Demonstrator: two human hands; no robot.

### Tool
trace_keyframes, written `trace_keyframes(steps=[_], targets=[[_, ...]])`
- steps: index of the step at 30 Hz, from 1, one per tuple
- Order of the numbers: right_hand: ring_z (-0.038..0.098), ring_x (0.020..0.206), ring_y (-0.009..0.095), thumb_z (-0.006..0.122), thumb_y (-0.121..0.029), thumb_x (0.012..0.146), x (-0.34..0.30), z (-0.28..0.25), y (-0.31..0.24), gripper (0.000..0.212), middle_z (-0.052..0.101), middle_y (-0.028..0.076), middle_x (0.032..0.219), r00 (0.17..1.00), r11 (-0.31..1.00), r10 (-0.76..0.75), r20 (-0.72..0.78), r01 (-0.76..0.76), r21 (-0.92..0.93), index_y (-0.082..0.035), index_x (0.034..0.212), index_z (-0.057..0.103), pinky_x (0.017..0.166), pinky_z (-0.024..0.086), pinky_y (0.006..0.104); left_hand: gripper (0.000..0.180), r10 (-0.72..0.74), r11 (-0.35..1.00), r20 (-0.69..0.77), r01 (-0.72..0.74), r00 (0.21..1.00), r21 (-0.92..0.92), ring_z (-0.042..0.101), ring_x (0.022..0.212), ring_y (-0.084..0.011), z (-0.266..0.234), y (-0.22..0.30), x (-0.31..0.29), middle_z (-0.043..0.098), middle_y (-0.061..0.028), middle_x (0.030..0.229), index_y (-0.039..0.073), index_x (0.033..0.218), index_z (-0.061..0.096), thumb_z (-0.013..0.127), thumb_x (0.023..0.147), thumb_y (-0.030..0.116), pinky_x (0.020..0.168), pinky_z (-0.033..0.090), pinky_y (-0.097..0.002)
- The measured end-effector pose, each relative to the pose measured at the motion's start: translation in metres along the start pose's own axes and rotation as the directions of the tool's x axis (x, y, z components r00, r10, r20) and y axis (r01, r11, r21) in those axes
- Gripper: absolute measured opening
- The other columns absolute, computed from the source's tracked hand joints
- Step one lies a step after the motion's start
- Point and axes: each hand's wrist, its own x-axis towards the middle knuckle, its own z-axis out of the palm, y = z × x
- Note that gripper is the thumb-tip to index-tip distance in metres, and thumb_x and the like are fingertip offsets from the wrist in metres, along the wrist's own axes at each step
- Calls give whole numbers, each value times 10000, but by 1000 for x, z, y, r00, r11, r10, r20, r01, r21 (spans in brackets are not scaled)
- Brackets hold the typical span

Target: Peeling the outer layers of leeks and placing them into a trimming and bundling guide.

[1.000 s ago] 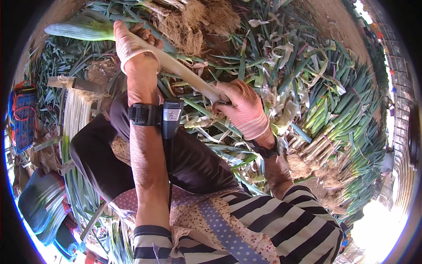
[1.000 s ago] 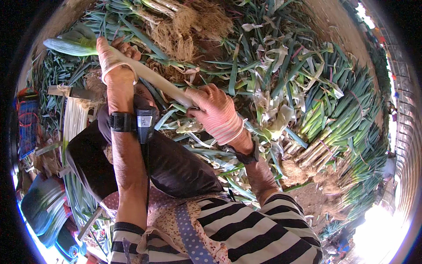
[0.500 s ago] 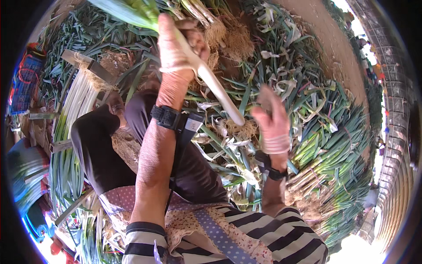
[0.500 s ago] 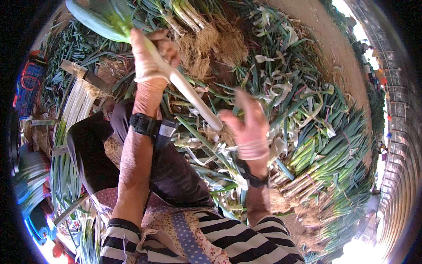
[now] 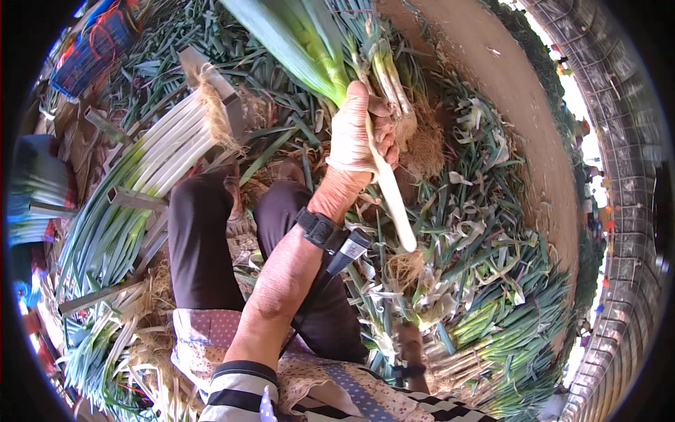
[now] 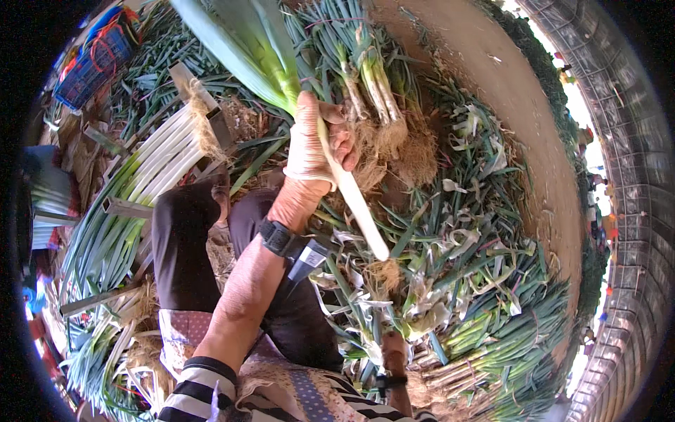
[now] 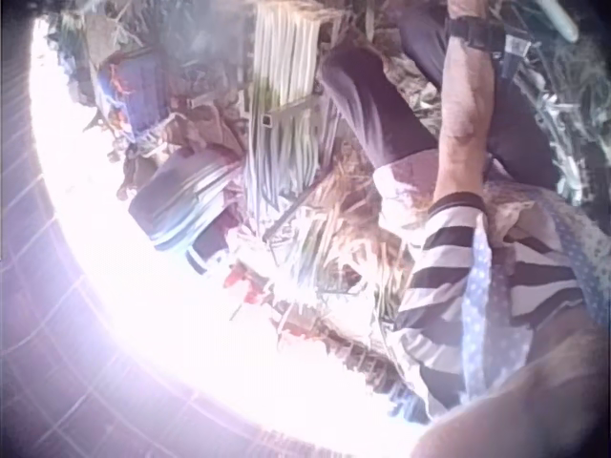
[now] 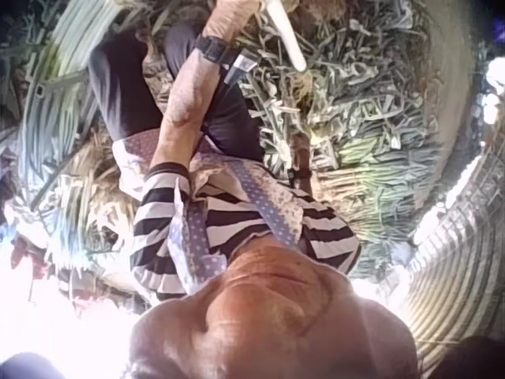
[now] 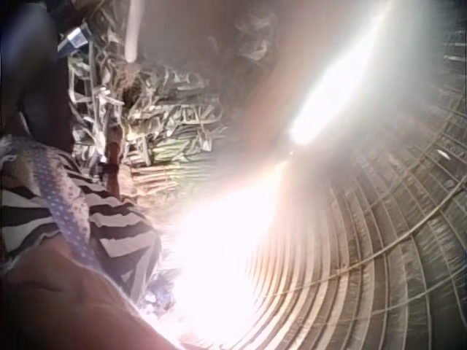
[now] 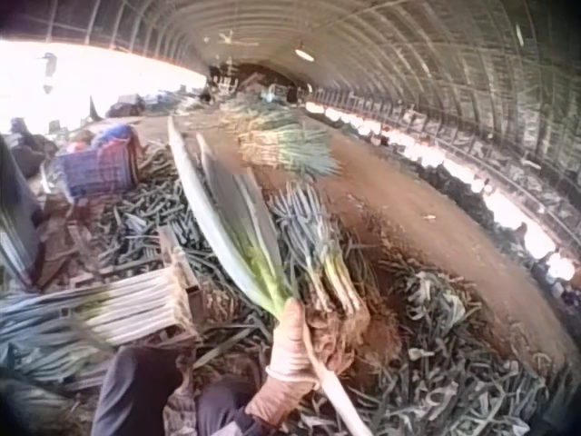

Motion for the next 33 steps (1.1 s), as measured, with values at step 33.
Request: trace_keyframes(steps=[33], targets=[[557, 1039, 344, 658, -471, 713, -15, -88, -159, 554, 609, 145, 1073, 878, 900, -435, -201, 420, -113, -135, 1151, 613, 865, 437, 445, 306, 697, 715, -425, -519, 577, 469, 497, 629, -180, -242, 390, -100, 498, -26, 739, 113, 1041, 571, 647, 873, 358, 522, 379, -329]])
